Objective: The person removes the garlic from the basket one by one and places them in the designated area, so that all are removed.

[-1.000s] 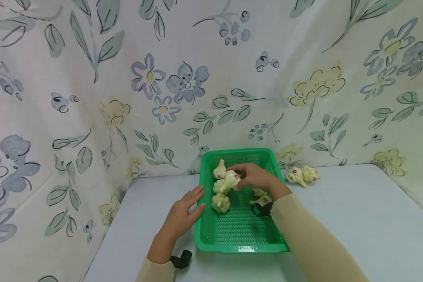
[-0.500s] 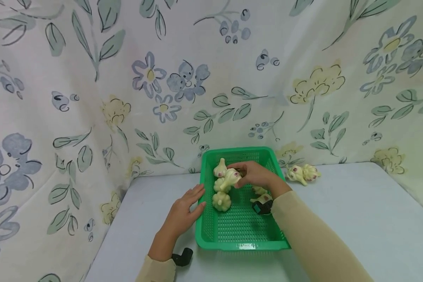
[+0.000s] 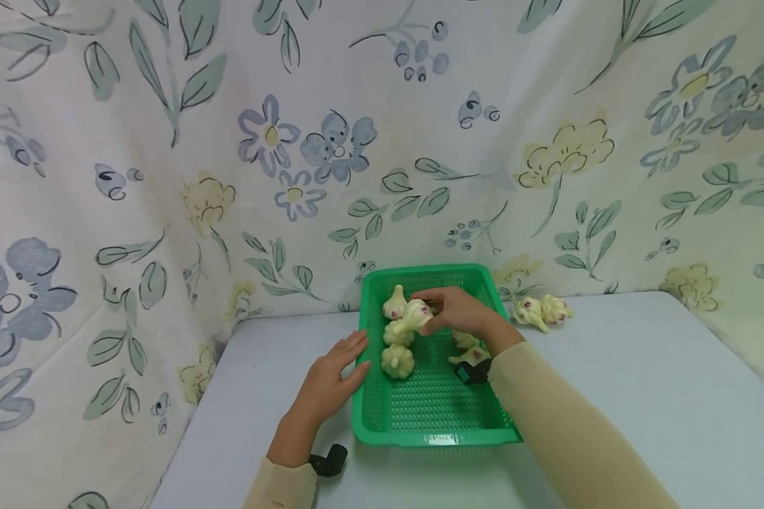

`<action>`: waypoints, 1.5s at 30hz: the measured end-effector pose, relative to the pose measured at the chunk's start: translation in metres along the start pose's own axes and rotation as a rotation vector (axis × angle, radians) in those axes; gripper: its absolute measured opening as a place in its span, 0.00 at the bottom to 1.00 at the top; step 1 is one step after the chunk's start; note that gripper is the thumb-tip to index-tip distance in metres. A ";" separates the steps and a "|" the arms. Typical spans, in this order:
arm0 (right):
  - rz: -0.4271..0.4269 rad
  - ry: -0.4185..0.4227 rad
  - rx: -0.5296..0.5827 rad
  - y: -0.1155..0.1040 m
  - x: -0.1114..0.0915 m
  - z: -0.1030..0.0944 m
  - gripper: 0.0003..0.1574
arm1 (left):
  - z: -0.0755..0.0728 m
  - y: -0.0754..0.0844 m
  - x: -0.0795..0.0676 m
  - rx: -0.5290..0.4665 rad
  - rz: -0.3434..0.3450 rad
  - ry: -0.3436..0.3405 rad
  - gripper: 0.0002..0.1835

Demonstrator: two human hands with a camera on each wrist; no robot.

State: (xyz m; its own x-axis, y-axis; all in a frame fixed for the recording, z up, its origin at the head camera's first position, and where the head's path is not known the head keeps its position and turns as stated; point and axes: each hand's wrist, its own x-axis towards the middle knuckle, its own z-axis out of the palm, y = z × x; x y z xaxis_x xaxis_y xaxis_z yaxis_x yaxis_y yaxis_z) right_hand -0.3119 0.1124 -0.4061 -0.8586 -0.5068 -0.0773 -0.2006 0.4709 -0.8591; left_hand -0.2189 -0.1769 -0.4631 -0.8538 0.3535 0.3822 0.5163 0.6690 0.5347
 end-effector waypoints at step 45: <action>0.115 0.650 0.013 0.029 -0.087 -0.124 0.55 | 0.000 0.001 -0.003 -0.029 -0.009 -0.018 0.27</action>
State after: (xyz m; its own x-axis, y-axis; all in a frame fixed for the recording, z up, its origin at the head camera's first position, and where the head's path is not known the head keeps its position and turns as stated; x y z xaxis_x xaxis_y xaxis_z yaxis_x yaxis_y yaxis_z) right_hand -0.3020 0.2597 -0.3614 -0.9850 0.0872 0.1487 -0.0883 0.4856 -0.8697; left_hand -0.2164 -0.1773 -0.4637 -0.8593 0.3594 0.3638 0.5101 0.6532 0.5596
